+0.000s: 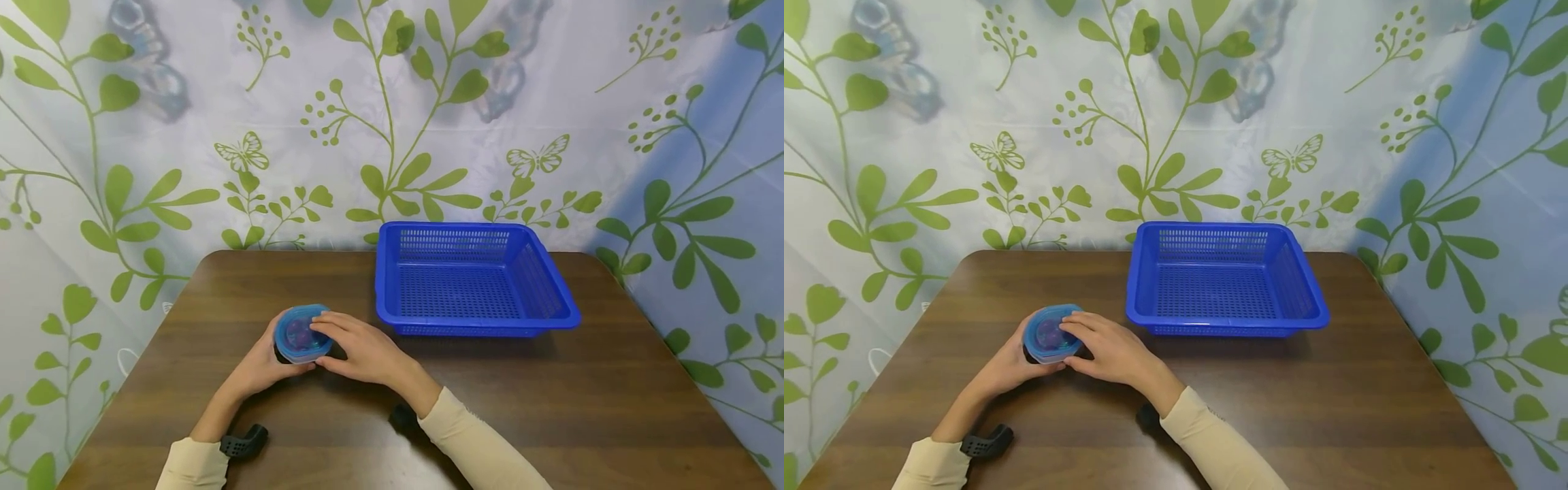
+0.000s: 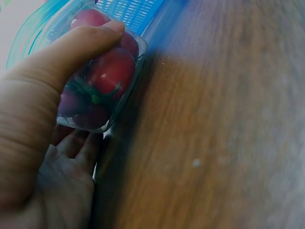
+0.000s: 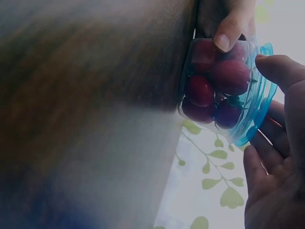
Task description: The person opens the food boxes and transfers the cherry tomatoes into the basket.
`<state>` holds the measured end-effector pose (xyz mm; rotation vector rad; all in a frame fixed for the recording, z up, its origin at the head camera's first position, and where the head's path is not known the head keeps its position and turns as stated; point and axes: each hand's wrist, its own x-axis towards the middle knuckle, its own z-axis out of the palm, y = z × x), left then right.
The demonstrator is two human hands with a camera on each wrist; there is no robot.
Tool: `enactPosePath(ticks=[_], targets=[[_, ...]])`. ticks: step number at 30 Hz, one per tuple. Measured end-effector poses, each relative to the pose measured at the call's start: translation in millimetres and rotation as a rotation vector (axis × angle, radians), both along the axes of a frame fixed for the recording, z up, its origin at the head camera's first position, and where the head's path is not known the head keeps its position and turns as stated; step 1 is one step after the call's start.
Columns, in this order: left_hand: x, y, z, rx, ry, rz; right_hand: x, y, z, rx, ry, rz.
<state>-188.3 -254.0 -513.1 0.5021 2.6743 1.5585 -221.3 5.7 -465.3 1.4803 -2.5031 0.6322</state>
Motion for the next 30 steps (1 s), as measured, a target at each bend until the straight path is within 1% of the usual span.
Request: enactPosePath(ticks=[6, 15, 23, 30], targets=[[0.6, -1.1, 1.0, -0.006, 0.004, 0.014, -2.0, -2.3, 0.4, 0.004, 0.016, 0.013], [4.0, -2.1, -1.9, -0.041, -0.004, 0.034, 0.3, -2.3, -0.4, 0.028, -0.013, 0.026], [2.3, -0.6, 0.1, -0.044, -0.003, 0.028, 0.6, -2.0, 1.5, 0.013, 0.02, 0.037], [2.4, 1.5, 1.8, -0.07, 0.008, 0.032, 0.2, -0.7, 0.7, 0.009, 0.035, 0.02]])
